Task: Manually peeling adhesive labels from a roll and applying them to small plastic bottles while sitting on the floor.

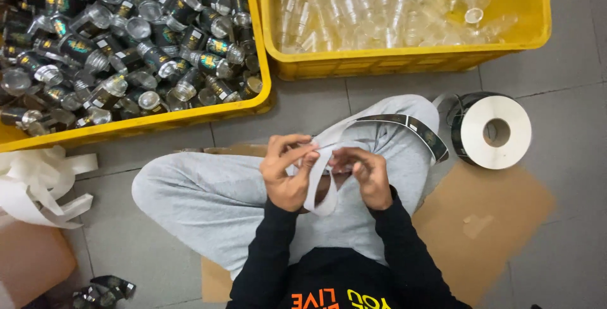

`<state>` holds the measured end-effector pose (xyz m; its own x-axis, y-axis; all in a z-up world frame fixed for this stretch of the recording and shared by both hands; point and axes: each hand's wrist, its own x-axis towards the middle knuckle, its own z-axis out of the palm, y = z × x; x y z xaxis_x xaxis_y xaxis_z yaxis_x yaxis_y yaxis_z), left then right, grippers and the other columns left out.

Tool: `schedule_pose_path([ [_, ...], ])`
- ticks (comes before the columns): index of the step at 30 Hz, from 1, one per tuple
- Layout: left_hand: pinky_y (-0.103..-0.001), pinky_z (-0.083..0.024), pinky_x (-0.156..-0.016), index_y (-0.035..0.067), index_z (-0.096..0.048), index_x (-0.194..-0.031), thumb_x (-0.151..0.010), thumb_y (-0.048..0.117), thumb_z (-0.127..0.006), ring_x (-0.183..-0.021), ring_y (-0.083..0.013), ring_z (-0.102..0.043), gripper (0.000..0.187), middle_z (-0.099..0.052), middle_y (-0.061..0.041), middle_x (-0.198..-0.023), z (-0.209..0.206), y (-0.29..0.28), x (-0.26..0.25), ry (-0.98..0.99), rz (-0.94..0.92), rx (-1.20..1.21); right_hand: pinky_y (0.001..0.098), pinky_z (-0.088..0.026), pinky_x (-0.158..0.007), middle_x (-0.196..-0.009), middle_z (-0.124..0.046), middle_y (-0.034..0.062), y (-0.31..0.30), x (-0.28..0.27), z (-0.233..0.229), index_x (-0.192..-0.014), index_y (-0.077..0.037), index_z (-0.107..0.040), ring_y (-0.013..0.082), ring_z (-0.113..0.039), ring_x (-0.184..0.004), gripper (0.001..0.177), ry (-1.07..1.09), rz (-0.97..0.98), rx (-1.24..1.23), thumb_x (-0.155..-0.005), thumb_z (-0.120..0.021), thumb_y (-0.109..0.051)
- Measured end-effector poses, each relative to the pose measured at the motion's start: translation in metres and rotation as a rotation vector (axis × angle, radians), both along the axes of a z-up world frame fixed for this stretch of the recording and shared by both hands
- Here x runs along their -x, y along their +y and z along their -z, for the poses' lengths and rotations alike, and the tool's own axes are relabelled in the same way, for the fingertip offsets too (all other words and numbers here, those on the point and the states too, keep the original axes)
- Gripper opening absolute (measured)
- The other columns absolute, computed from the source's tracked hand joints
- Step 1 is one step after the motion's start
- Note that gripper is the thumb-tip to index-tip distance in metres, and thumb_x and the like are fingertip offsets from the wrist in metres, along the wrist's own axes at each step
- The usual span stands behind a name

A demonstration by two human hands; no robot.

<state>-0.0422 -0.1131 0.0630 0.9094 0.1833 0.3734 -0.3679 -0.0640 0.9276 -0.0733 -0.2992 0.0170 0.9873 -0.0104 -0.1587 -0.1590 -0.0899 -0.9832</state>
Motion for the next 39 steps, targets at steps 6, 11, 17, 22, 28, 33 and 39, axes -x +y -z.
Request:
schedule_pose_path([
  [6, -0.042, -0.053, -0.087, 0.001, -0.074, -0.105, -0.095, 0.029, -0.072, -0.093, -0.0327, -0.069, 0.03, -0.073, -0.019, -0.104, 0.002, -0.022, 0.008, 0.045, 0.109, 0.011, 0.0352, -0.059, -0.086, -0.098, -0.078, 0.0187, 0.005, -0.005, -0.009, -0.125, 0.002, -0.065, 0.0199, -0.074, -0.09, 0.046, -0.001, 0.039, -0.113, -0.085, -0.081, -0.015],
  [11, -0.041, -0.052, -0.088, 0.002, -0.074, -0.108, -0.094, 0.034, -0.073, -0.093, -0.0312, -0.068, 0.035, -0.073, -0.018, -0.106, 0.003, -0.023, 0.015, 0.082, 0.204, 0.014, 0.034, -0.059, -0.085, -0.098, -0.077, 0.019, 0.002, -0.005, -0.018, -0.128, 0.003, -0.063, 0.0189, -0.073, -0.089, 0.049, -0.006, 0.083, -0.202, -0.086, -0.08, -0.016],
  [17, -0.04, -0.051, -0.089, 0.003, -0.075, -0.112, -0.093, 0.04, -0.074, -0.095, -0.0292, -0.067, 0.042, -0.074, -0.016, -0.108, 0.003, -0.011, 0.012, 0.116, 0.263, 0.011, 0.0325, -0.059, -0.085, -0.099, -0.077, 0.0194, -0.003, -0.002, -0.023, -0.132, 0.005, -0.06, 0.0175, -0.073, -0.089, 0.052, -0.024, 0.071, -0.327, -0.087, -0.078, -0.017],
  [22, -0.045, -0.055, -0.088, 0.004, -0.07, -0.125, -0.083, 0.036, -0.086, -0.094, -0.0316, -0.069, 0.056, -0.071, -0.018, -0.12, 0.008, -0.003, 0.009, 0.203, 0.385, -0.096, 0.0355, -0.06, -0.085, -0.103, -0.076, 0.0239, -0.007, -0.002, -0.014, -0.143, 0.011, -0.049, 0.0213, -0.075, -0.086, 0.074, -0.09, -0.103, -0.342, -0.078, -0.083, 0.001],
  [28, -0.04, -0.055, -0.085, 0.003, -0.071, -0.127, -0.082, 0.03, -0.088, -0.089, -0.0248, -0.067, 0.055, -0.073, -0.016, -0.107, 0.023, 0.0, 0.009, 0.278, 0.502, -0.006, 0.0367, -0.059, -0.088, -0.097, -0.079, 0.0187, -0.005, -0.006, -0.033, -0.151, 0.008, -0.045, 0.018, -0.072, -0.09, 0.088, -0.166, -0.187, -0.027, -0.077, -0.088, -0.012],
  [33, -0.04, -0.053, -0.086, 0.005, -0.073, -0.126, -0.082, 0.026, -0.089, -0.087, -0.0207, -0.064, 0.051, -0.073, -0.013, -0.099, 0.033, 0.003, 0.007, 0.343, 0.554, 0.041, 0.0402, -0.06, -0.077, -0.093, -0.079, 0.0213, -0.001, -0.009, -0.047, -0.155, 0.004, -0.04, 0.0271, -0.077, -0.083, 0.1, -0.247, -0.249, 0.241, -0.068, -0.087, -0.008],
  [39, -0.042, -0.053, -0.087, 0.001, -0.073, -0.125, -0.085, 0.018, -0.086, -0.089, -0.0229, -0.064, 0.046, -0.071, -0.015, -0.098, 0.05, 0.008, 0.006, 0.32, 0.58, 0.111, 0.0427, -0.058, -0.074, -0.09, -0.079, 0.022, 0.005, -0.017, -0.054, -0.156, 0.004, -0.036, 0.03, -0.077, -0.082, 0.102, -0.247, -0.313, 0.302, -0.067, -0.085, -0.006],
])
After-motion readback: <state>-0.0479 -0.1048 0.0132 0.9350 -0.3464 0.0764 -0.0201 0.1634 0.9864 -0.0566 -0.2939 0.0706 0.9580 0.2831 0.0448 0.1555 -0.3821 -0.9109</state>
